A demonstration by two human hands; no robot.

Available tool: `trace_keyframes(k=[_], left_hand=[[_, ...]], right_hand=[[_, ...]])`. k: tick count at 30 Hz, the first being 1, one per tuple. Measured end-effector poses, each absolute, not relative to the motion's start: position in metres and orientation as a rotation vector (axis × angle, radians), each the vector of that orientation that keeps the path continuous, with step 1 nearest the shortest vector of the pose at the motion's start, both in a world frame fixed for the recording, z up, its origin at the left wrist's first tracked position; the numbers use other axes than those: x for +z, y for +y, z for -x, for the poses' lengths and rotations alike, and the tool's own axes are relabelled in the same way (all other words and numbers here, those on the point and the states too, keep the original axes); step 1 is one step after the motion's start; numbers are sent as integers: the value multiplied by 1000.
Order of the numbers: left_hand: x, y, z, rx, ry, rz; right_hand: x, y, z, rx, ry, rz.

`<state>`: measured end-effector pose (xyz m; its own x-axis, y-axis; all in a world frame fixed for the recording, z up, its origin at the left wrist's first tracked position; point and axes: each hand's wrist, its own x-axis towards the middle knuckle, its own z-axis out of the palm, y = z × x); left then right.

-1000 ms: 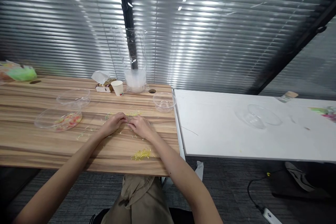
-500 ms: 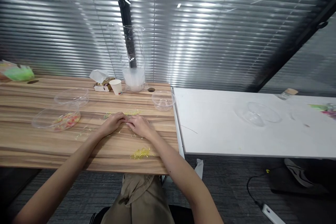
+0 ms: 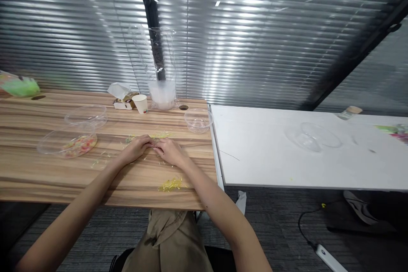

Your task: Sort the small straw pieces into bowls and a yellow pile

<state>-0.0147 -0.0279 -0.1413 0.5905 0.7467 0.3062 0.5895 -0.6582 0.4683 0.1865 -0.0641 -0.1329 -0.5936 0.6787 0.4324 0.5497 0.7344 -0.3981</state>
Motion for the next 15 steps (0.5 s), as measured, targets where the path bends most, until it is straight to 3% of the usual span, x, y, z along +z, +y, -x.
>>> trace_keyframes(k=[15], left_hand=[[-139, -29, 14, 688, 1072, -2525]], right_hand=[[-132, -63, -188, 364, -2369, 938]])
